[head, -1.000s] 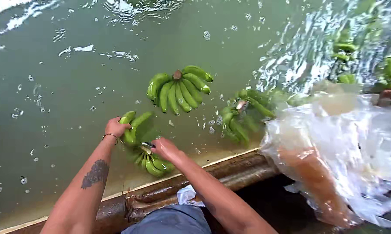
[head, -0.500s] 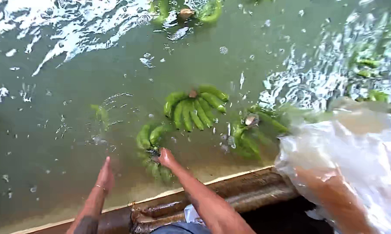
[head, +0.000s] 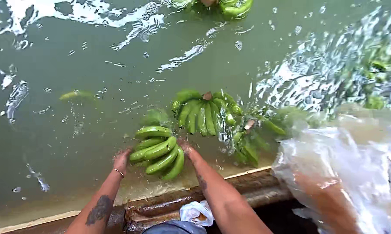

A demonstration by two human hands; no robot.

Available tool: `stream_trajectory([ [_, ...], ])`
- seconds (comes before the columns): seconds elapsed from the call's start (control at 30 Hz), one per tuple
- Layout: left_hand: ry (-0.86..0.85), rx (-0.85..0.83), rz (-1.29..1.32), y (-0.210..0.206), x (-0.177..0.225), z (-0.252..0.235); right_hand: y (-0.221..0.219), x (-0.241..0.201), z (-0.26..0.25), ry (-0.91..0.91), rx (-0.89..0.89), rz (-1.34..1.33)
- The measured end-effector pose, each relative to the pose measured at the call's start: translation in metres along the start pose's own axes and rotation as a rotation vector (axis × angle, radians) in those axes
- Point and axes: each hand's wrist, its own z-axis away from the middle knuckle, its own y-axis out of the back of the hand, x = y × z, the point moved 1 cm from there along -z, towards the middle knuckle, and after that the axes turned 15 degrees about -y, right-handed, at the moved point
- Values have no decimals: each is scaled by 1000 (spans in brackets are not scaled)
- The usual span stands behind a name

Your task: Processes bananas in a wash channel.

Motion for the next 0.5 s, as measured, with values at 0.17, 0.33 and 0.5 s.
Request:
stream_trajectory([
  [0.17, -119, -113, -109, 15, 13, 0, -24, 14, 18, -117, -81, -274],
  [0.33, -164, -86, -81, 25, 11, -9, -51, 24, 11, -71, -80, -356],
  [0.5, -197, -107, -57, 31, 10, -3, -54, 20, 23, -185, -87, -377],
])
